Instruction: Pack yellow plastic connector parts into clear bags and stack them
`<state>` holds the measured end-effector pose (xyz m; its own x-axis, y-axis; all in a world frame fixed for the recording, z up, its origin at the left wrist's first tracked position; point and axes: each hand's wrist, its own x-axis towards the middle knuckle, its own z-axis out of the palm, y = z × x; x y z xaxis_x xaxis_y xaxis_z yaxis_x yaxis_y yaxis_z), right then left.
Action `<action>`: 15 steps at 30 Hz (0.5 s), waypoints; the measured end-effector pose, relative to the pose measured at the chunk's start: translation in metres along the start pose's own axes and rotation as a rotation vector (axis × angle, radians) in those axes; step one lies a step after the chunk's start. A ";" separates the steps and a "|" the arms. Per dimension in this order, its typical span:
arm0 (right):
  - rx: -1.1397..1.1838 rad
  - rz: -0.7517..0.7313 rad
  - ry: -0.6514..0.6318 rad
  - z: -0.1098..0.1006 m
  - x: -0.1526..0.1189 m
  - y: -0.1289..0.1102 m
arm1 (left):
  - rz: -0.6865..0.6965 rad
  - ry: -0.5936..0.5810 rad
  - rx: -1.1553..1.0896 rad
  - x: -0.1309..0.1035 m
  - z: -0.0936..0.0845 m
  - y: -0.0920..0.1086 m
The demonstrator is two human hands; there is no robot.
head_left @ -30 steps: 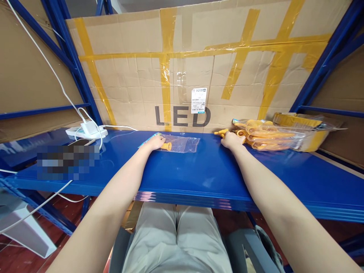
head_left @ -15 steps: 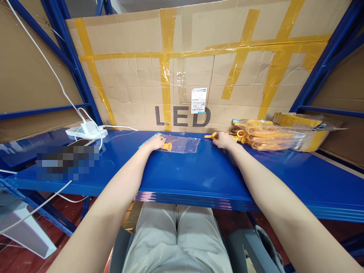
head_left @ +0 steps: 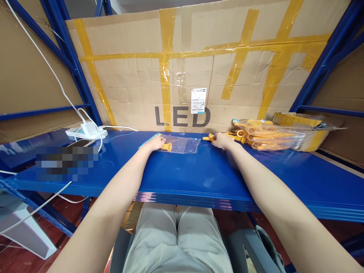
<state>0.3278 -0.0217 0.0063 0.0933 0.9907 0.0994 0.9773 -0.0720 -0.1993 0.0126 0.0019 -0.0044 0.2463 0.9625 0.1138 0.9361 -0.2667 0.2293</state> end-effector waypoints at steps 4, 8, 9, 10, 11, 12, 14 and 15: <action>0.267 0.084 0.062 0.004 0.011 0.010 | 0.004 -0.001 0.001 -0.001 -0.001 0.001; 0.379 0.244 0.186 0.003 0.016 0.022 | 0.009 -0.005 0.017 -0.001 -0.002 0.002; 0.410 0.282 0.203 0.003 0.016 0.025 | 0.013 -0.004 0.022 -0.001 -0.002 0.002; 0.456 0.316 0.220 0.002 0.016 0.026 | 0.018 -0.004 0.028 -0.001 -0.002 0.002; 0.523 0.346 0.238 0.001 0.016 0.027 | 0.021 -0.004 0.032 -0.001 -0.002 0.002; 0.612 0.370 0.257 0.000 0.016 0.027 | 0.021 -0.005 0.033 -0.001 -0.002 0.002; 0.818 0.392 0.292 -0.003 0.013 0.024 | 0.017 -0.010 0.028 -0.001 -0.002 0.002; 0.906 0.395 0.307 -0.004 0.011 0.022 | 0.017 -0.013 0.023 -0.001 -0.002 0.002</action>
<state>0.3511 -0.0124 0.0072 0.5449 0.8341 0.0863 0.3684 -0.1458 -0.9182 0.0138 0.0005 -0.0023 0.2651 0.9585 0.1053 0.9374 -0.2817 0.2048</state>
